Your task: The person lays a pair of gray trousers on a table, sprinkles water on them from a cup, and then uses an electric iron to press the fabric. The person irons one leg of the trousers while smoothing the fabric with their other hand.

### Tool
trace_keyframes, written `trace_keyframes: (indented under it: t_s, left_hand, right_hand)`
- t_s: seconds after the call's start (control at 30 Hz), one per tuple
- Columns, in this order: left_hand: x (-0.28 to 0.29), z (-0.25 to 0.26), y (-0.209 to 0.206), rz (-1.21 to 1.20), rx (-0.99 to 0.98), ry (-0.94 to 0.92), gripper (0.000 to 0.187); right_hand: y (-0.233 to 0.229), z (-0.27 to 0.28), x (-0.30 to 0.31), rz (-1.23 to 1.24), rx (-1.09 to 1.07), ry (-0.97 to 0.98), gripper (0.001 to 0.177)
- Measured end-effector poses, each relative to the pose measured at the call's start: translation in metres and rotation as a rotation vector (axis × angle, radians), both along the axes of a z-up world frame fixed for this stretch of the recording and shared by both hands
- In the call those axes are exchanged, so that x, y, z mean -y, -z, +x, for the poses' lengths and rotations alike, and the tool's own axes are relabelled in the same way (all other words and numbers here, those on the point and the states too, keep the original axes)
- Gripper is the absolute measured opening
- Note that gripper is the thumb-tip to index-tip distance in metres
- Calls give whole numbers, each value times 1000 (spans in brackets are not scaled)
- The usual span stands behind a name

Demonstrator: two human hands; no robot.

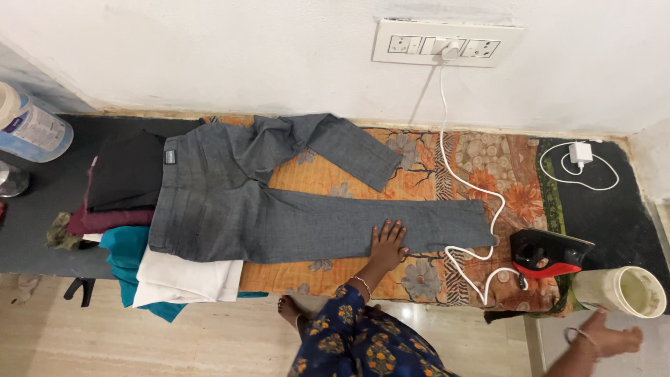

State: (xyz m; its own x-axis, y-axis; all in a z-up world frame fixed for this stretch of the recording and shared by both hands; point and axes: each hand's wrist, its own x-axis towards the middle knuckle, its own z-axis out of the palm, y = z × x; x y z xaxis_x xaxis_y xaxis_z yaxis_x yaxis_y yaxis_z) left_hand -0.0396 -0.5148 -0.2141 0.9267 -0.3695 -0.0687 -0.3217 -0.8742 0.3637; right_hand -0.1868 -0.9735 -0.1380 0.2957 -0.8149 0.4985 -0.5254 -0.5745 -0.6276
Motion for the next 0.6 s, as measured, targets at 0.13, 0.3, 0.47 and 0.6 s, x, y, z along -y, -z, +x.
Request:
trace_keyframes:
  t_s: [0.13,0.3,0.47,0.6]
  left_hand:
    - [-3,-4,2,-31,30,-26,72]
    - [-6,-21,8,-41,20,-39,70]
    - [-19,-48,14,-93,-71,1,65]
    - [-21,-56,15,-89,-185,13,65]
  right_hand:
    - [-25,0,24,-12,-355,-93,86]
    - [-29,25,58,-477,-867,-106,55]
    - [-8,22,83,-313,-836,-191,31]
    - [-7,4,72,-370,-836,-181,23]
